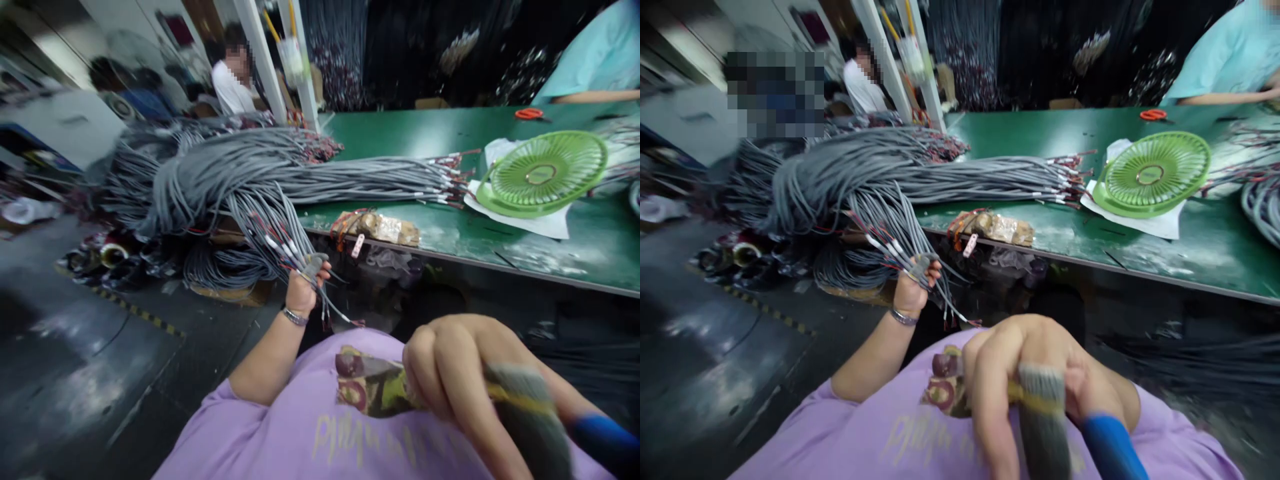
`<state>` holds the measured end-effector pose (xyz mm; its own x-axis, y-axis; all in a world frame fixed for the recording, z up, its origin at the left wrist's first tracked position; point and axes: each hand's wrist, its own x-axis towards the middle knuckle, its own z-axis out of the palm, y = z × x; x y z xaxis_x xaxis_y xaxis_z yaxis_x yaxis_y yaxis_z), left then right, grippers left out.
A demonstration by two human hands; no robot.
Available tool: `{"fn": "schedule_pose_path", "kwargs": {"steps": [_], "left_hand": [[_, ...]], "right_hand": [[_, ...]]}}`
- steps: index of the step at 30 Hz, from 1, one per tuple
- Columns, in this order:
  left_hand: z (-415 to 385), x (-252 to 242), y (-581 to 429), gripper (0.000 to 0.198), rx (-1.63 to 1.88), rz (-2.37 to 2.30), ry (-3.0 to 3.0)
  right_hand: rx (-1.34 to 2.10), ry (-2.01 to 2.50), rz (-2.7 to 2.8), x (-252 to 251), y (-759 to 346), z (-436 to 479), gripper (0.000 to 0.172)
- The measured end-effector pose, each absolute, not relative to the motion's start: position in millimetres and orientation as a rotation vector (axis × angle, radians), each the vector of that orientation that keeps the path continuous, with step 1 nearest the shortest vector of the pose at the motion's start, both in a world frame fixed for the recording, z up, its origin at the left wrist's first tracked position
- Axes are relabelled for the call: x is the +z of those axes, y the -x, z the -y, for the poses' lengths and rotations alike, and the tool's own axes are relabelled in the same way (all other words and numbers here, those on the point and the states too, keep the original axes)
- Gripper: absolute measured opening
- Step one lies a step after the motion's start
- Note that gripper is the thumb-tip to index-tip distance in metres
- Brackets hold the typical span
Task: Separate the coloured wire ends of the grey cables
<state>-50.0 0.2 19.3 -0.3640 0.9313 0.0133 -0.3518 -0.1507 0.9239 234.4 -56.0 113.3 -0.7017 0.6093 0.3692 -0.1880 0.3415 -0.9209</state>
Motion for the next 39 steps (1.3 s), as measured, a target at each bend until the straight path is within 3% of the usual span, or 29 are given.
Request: {"fn": "schedule_pose_path", "kwargs": {"steps": [2, 4, 6, 10, 19, 27, 32, 39], "left_hand": [[2.8, 20.5, 49.8, 0.041, 1.585, -1.184, -0.919], [4.4, 20.9, 50.1, 0.044, 1.446, -1.220, -1.102], [4.9, 21.4, 50.8, 0.045, 1.289, -1.193, -1.274], [2.3, 23.3, 51.3, 0.042, 1.128, -1.139, -1.476], [-11.6, 20.9, 43.0, 0.042, 1.343, -1.198, -1.119], [-25.8, 80.0, 59.7, 0.049, 1.499, -0.936, -0.710], [-27.8, 96.0, 59.6, 0.036, 1.522, -0.845, -0.595], [-27.9, 81.5, 40.0, 0.022, 1.605, -0.888, -0.659]], "right_hand": [[1.680, 0.370, 1.652, 111.2, -208.4, 40.3, 0.061], [1.624, 0.418, 1.473, 102.5, -183.3, 22.0, 0.039], [1.549, 0.564, 1.408, 89.2, -163.1, 4.1, 0.028], [1.531, 0.652, 1.426, 61.9, -141.9, -16.5, 0.028], [1.269, 0.676, 1.765, 46.5, -129.7, -20.0, 0.020], [1.009, 0.634, 1.949, 52.5, -117.4, -30.9, 0.014], [0.920, 0.752, 2.060, 34.1, -105.6, -33.1, 0.009], [0.477, 1.021, 2.327, 27.2, -82.3, -37.8, 0.010]]}}
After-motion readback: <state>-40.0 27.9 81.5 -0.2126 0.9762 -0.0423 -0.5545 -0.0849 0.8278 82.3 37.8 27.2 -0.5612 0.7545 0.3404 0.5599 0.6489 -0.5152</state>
